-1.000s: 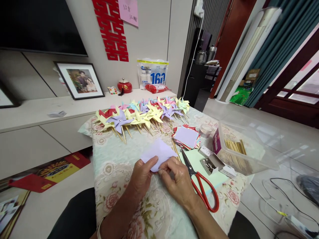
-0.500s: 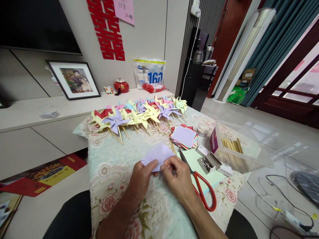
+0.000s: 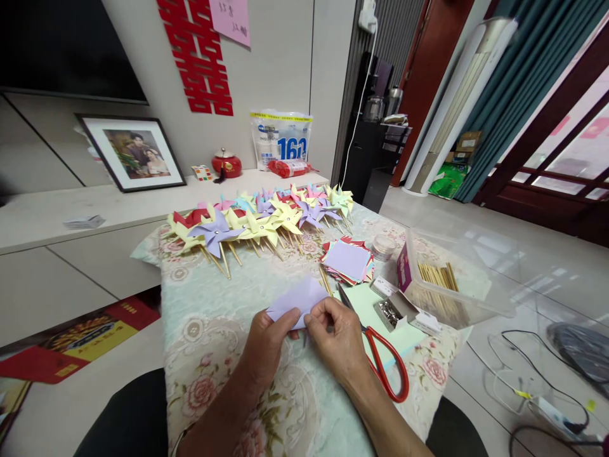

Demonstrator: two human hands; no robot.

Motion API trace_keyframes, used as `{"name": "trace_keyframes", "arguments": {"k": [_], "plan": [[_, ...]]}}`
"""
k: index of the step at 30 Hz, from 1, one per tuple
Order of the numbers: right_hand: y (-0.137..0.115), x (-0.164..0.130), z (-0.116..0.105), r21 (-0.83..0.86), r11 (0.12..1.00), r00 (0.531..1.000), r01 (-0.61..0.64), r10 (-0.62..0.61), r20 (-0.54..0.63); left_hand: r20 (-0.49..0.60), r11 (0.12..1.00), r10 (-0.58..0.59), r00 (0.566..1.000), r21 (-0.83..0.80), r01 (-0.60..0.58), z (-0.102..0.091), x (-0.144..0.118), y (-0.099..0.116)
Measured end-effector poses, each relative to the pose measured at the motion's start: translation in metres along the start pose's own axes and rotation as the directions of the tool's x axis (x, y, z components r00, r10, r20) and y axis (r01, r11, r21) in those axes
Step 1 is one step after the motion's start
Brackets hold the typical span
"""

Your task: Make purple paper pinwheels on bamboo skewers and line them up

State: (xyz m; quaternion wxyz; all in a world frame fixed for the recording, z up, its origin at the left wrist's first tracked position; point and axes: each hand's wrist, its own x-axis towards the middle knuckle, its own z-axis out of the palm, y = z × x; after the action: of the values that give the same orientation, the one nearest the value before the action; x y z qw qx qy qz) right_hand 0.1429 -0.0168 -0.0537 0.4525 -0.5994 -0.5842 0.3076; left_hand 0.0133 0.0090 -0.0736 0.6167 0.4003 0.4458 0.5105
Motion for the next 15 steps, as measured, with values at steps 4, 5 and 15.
{"name": "trace_keyframes", "arguments": {"k": [4, 5, 15], "plan": [[0.0002, -0.0003, -0.0007, -0.006, 1.000, 1.000, -0.009, 0.009, -0.005, -0.001, 1.000, 0.003, 1.000, 0.014, -0.003, 0.0005, -0.0007, 0.0002], [0.0000, -0.0003, -0.0007, -0.009, 1.000, 1.000, -0.013, 0.012, -0.006, 0.001, 1.000, 0.005, 1.000, 0.017, -0.005, 0.0007, -0.0008, 0.0003], [-0.0012, 0.0018, -0.0003, 0.001, 0.999, 0.999, -0.039, 0.039, -0.037, -0.010, 0.999, 0.024, 1.000, 0.031, -0.024, 0.0032, -0.0045, 0.0048]]}}
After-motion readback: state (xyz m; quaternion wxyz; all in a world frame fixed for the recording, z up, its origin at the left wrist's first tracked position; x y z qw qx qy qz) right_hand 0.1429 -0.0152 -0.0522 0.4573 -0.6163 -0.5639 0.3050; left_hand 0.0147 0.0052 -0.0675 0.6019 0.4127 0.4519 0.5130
